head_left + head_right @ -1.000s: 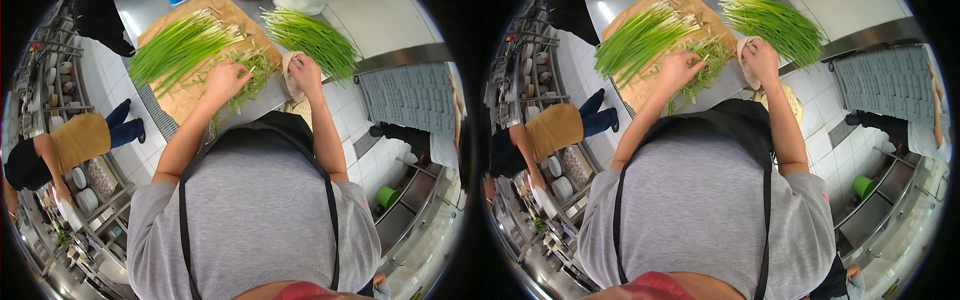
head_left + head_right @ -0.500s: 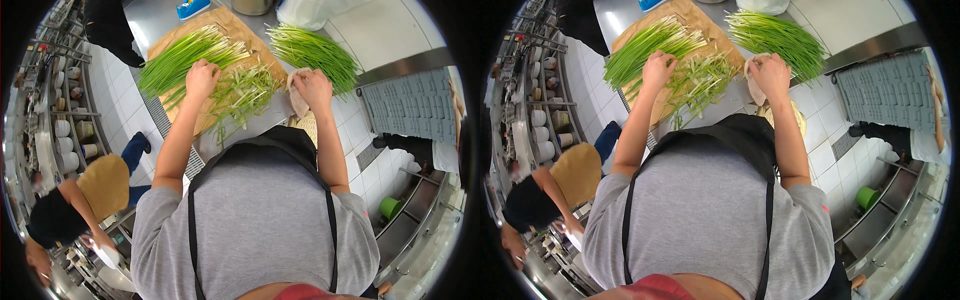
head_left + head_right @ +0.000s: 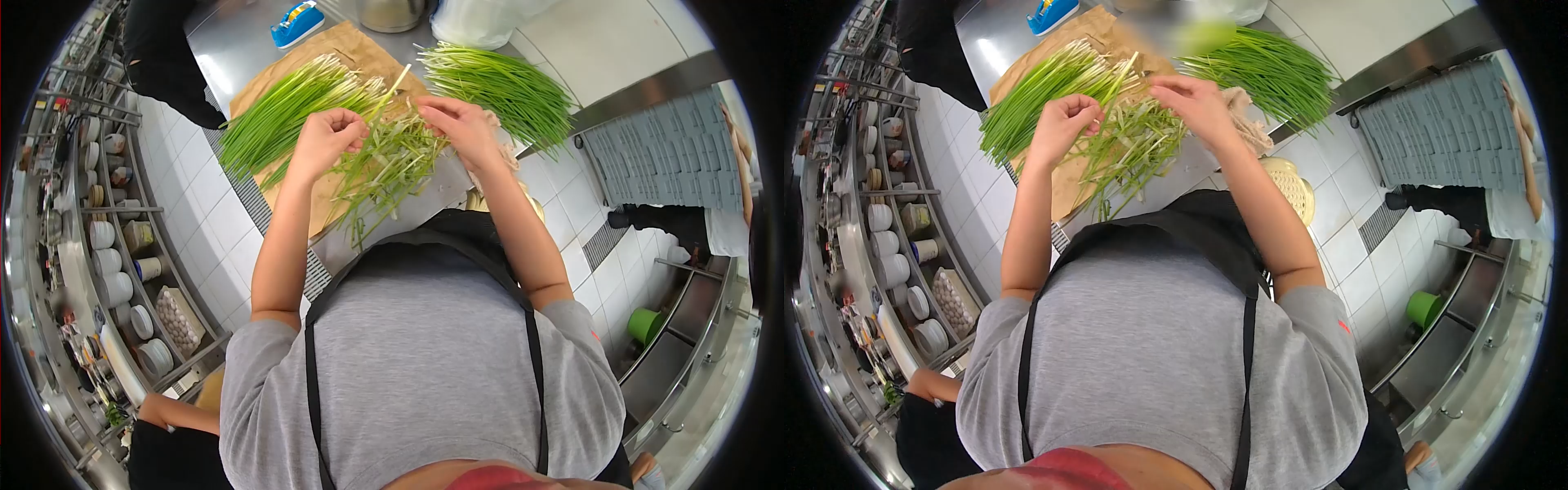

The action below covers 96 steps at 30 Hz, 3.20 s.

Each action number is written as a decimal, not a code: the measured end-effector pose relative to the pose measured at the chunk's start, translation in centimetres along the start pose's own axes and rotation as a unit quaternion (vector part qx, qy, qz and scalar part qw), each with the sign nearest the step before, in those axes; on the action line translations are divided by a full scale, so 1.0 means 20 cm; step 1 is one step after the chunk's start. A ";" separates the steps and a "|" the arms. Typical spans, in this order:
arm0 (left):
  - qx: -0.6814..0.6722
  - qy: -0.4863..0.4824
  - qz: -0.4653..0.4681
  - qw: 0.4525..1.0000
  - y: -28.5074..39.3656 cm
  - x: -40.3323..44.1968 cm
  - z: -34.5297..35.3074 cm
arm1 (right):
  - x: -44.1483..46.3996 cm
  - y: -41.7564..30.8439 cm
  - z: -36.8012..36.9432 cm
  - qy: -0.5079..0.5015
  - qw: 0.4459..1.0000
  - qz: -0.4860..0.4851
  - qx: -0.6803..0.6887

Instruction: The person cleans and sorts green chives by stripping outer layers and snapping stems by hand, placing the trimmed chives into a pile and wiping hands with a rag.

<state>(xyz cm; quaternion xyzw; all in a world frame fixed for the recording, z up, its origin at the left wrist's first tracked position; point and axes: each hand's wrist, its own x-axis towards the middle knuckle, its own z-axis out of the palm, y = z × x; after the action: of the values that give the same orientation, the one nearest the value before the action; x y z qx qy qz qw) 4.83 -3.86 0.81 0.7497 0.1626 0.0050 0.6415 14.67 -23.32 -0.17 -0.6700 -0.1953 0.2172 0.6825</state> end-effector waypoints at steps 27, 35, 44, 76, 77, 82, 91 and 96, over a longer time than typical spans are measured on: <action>0.408 0.146 0.104 0.895 -0.19 -0.07 -0.21 | 0.05 -0.15 -0.33 0.095 0.957 -0.052 0.270; 0.130 0.109 0.087 0.982 0.01 0.00 0.04 | 0.06 -0.61 -0.60 0.084 0.955 -0.262 0.113; -0.033 -0.070 0.120 0.990 0.23 -0.09 0.21 | 0.04 -0.38 0.04 0.030 0.977 -0.168 0.129; -0.008 0.013 -0.035 0.999 -0.15 -0.20 -0.14 | 0.26 -0.66 -0.55 0.224 0.879 -0.279 0.314; 0.027 0.047 -0.027 0.998 -0.19 -0.19 -0.17 | 0.23 -0.73 -0.64 0.228 0.881 -0.317 0.268; 0.191 0.135 -0.005 0.972 -0.14 -0.15 -0.20 | 0.23 -0.78 -0.68 0.299 0.881 -0.327 -0.169; 0.298 0.200 0.145 0.922 -0.16 0.02 -0.06 | 0.58 0.08 -0.50 0.055 0.758 -0.361 -0.541; 0.345 0.218 0.127 0.904 -0.21 0.00 -0.10 | 0.57 0.09 -0.52 0.094 0.794 -0.304 -0.518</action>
<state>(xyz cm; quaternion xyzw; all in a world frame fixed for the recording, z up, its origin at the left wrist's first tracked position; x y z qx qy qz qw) 3.49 -1.43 -2.87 0.9188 0.1930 0.1932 0.2849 29.84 -25.52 -2.61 -0.8468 -0.4071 -0.1989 0.2787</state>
